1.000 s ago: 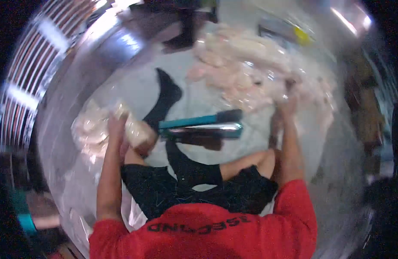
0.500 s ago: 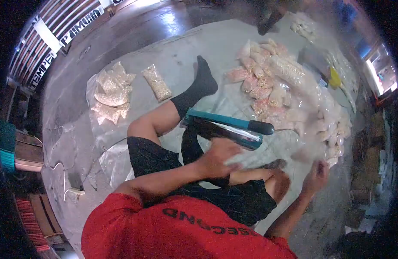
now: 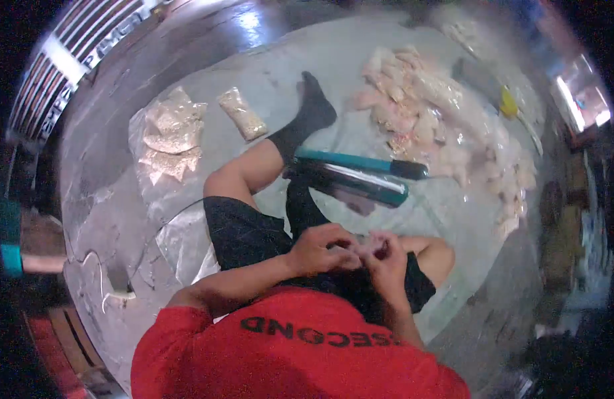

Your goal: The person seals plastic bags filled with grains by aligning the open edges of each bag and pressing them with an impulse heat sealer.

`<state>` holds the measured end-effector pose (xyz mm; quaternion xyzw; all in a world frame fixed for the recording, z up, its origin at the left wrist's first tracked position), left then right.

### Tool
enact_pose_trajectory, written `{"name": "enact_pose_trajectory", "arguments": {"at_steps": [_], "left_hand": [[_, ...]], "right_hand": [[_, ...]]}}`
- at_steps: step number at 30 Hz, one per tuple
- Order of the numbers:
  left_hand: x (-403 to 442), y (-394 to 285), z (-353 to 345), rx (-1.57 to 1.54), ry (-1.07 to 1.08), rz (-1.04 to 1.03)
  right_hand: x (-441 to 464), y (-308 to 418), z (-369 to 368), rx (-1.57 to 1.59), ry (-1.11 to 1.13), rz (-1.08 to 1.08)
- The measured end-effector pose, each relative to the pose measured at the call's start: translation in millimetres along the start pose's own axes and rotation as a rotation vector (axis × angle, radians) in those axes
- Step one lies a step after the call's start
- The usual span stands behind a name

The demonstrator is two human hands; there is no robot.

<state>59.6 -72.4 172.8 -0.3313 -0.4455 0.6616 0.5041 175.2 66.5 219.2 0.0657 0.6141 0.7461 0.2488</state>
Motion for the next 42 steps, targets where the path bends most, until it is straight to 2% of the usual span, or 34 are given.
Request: {"name": "enact_pose_trajectory", "arguments": {"at_steps": [1, 2, 3, 4, 5, 7, 8, 10, 12, 14, 18, 20, 21, 23, 24, 26, 30, 32, 33, 36, 39, 41, 42], "left_hand": [[-1, -10, 9, 0.034, -0.114, 0.011], [8, -16, 5, 0.018, -0.067, -0.002], [14, -26, 14, 0.096, -0.305, -0.086], [16, -28, 16, 0.119, -0.403, -0.135], [17, -30, 17, 0.146, -0.501, -0.182], [27, 11, 1, -0.115, -0.048, 0.183], [29, 10, -2, -0.115, -0.024, 0.172], [23, 4, 8, -0.138, -0.167, 0.242], [24, 11, 3, -0.129, -0.171, 0.163], [24, 22, -2, -0.438, -0.213, 0.194], [21, 1, 2, -0.439, -0.244, 0.167], [19, 1, 7, -0.495, -0.404, 0.218], [20, 3, 3, -0.492, -0.411, 0.212], [21, 10, 0, -0.518, -0.486, 0.106], [23, 12, 1, -0.513, -0.487, 0.103], [27, 17, 6, -0.498, -0.52, 0.134], [40, 13, 23, -0.576, -0.571, 0.088], [45, 14, 31, -0.67, -0.548, 0.276], [48, 19, 34, -0.669, -0.552, 0.271], [57, 47, 33, -0.794, -0.571, 0.246], [69, 70, 26, -0.849, -0.501, 0.363], [76, 85, 23, -0.904, -0.535, 0.382], [79, 92, 20, -0.905, -0.534, 0.383]], "right_hand": [[5, 6, 3, -0.109, -0.011, -0.009], [11, -3, 10, -0.104, -0.054, -0.037], [21, -18, 7, -0.089, 0.086, 0.013], [23, -22, 5, -0.071, 0.226, 0.064], [20, -24, 11, -0.064, 0.182, 0.039], [21, -13, 7, 0.015, 0.254, 0.039], [20, -15, 13, 0.018, 0.229, 0.033], [18, -25, 25, -0.034, 0.108, -0.013], [16, -41, 26, 0.058, 0.067, 0.011], [23, -67, 18, 0.182, 0.195, 0.063], [13, -43, 25, 0.108, 0.213, -0.067], [20, -47, 25, 0.188, 0.108, -0.035], [26, -49, 22, 0.185, 0.112, -0.027], [38, -46, 19, 0.237, 0.072, 0.074], [43, -43, 19, 0.239, 0.073, 0.079], [54, -45, 21, 0.506, 0.049, 0.037], [70, -28, 25, 0.327, 0.018, 0.109], [81, -27, 29, 0.288, -0.004, 0.1], [88, -29, 29, 0.286, -0.001, 0.105], [102, -53, 26, 0.425, -0.009, 0.044], [112, -68, 22, 0.585, -0.022, 0.05], [120, -73, 26, 0.382, -0.075, 0.016], [125, -82, 25, 0.382, -0.076, 0.014]]}}
Point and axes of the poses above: each hand's wrist, its own x-axis towards the middle knuckle, its own z-axis out of the back of the hand, y = z × x, the point moved 6 cm from there along x, towards the middle knuckle, and after that the axes turned 11 degrees about y, right-handed, at the moved point
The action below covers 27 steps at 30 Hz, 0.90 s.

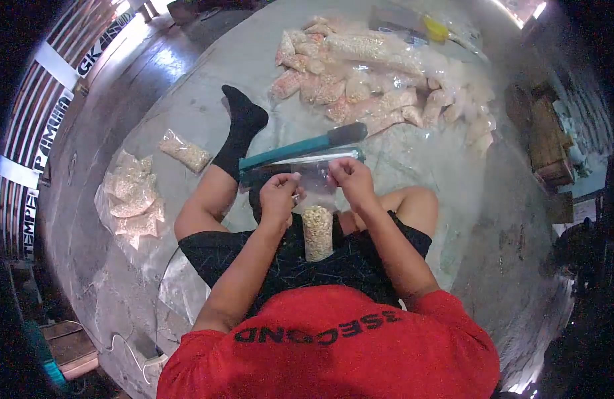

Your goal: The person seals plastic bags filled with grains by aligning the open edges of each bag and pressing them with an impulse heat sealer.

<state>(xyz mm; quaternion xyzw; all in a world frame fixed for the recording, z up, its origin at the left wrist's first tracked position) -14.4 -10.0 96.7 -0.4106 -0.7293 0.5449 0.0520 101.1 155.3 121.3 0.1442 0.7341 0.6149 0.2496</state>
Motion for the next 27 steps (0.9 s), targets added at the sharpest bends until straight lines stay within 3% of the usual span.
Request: {"name": "enact_pose_trajectory", "arguments": {"at_steps": [6, 9, 12, 15, 17, 20, 21, 24, 27], "left_hand": [[11, 4, -2, 0.095, -0.028, -0.002], [-3, -5, -11, 0.053, 0.031, -0.031], [-29, -23, -14, 0.144, 0.035, -0.091], [-51, -35, -15, 0.368, 0.069, -0.164], [-60, -33, -13, 0.441, 0.031, -0.11], [-62, -21, -4, 0.233, 0.015, -0.096], [-65, -26, -7, 0.232, 0.018, -0.097], [-72, -42, -14, 0.083, 0.019, -0.013], [-56, -47, -19, -0.001, 0.034, 0.051]], "right_hand": [[14, -23, 13, -0.03, -0.117, 0.046], [6, -22, 17, 0.13, -0.132, 0.052], [-10, -8, 13, 0.105, 0.024, -0.026], [-30, 8, 4, 0.209, 0.035, 0.029], [-40, 10, 2, 0.152, -0.043, 0.3], [-62, 9, -19, -0.008, 0.148, 0.224], [-57, -22, -7, -0.149, 0.193, -0.025], [-66, 21, -14, 0.096, 0.04, 0.011], [-48, 23, -9, 0.03, -0.008, 0.053]]}}
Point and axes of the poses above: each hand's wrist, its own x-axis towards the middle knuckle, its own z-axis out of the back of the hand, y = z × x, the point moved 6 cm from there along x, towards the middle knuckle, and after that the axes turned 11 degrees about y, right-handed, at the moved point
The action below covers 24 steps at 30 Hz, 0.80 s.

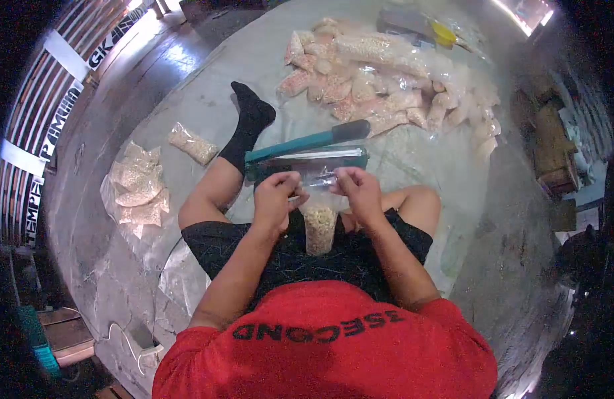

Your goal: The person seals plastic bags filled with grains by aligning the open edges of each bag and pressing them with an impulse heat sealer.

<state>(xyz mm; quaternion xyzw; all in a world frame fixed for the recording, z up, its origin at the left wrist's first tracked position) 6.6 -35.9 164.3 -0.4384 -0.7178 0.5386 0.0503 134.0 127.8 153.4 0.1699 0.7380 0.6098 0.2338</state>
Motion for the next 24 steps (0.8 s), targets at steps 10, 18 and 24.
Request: {"name": "enact_pose_trajectory", "arguments": {"at_steps": [10, 18, 24], "left_hand": [[109, 46, 31, 0.156, -0.004, 0.098], [119, 97, 28, -0.164, 0.073, 0.233], [126, 90, 35, 0.224, -0.038, 0.095]], "right_hand": [[77, -92, 26, -0.251, -0.203, -0.037], [92, -92, 21, -0.109, -0.23, -0.245], [116, -136, 35, -0.276, -0.274, -0.145]]}}
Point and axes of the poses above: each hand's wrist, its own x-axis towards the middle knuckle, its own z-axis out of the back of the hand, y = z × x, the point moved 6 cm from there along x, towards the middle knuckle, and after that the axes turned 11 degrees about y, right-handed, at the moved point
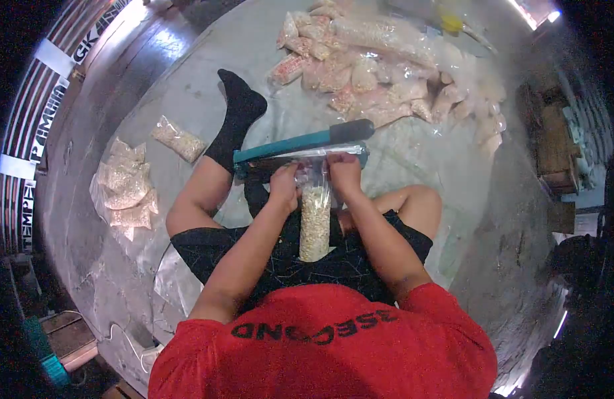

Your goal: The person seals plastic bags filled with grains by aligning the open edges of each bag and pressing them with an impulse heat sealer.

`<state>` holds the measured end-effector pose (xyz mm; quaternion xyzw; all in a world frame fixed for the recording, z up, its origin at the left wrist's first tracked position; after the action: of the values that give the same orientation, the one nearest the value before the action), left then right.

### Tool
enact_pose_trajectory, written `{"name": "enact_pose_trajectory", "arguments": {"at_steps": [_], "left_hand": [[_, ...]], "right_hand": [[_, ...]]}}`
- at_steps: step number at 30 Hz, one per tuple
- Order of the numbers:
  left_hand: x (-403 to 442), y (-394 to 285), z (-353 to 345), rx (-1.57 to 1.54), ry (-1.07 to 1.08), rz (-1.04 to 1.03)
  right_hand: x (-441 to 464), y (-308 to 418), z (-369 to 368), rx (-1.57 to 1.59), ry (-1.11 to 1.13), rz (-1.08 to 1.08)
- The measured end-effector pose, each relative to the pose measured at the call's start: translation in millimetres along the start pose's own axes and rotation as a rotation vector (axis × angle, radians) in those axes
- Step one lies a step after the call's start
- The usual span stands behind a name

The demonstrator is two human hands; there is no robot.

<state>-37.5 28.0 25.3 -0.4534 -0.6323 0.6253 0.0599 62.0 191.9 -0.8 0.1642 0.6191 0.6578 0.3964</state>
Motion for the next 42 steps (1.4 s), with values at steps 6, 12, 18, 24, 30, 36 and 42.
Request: {"name": "enact_pose_trajectory", "arguments": {"at_steps": [6, 12, 18, 24, 30, 36, 42], "left_hand": [[27, 33, 5, -0.305, 0.075, -0.072], [17, 29, -1, -0.504, 0.041, -0.059], [27, 38, 7, -0.422, 0.048, -0.092], [28, 51, 12, -0.424, 0.041, -0.091], [30, 40, 5, -0.509, 0.061, -0.065], [36, 49, 7, -0.46, 0.087, -0.065], [32, 51, 11, -0.39, 0.014, -0.099]], "right_hand": [[-3, 8, 8, -0.117, -0.038, 0.043], [-12, 29, 12, -0.303, -0.089, 0.1], [-32, 42, 39, -0.157, -0.259, 0.226], [-84, 217, 74, -0.385, -0.455, 0.947], [-34, 201, 47, -0.855, -0.174, 0.885], [-10, 142, 47, -0.924, -0.187, 0.757], [18, 99, 39, -0.91, -0.029, 0.504]]}}
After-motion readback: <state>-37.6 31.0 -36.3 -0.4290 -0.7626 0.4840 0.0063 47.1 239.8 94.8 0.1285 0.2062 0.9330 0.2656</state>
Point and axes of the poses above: each hand's wrist, its own x-axis towards the middle knuckle, its own z-axis out of the back of the hand, y = z × x, the point moved 6 cm from there along x, towards the middle knuckle, and after that the axes turned 11 degrees about y, right-handed, at the moved point
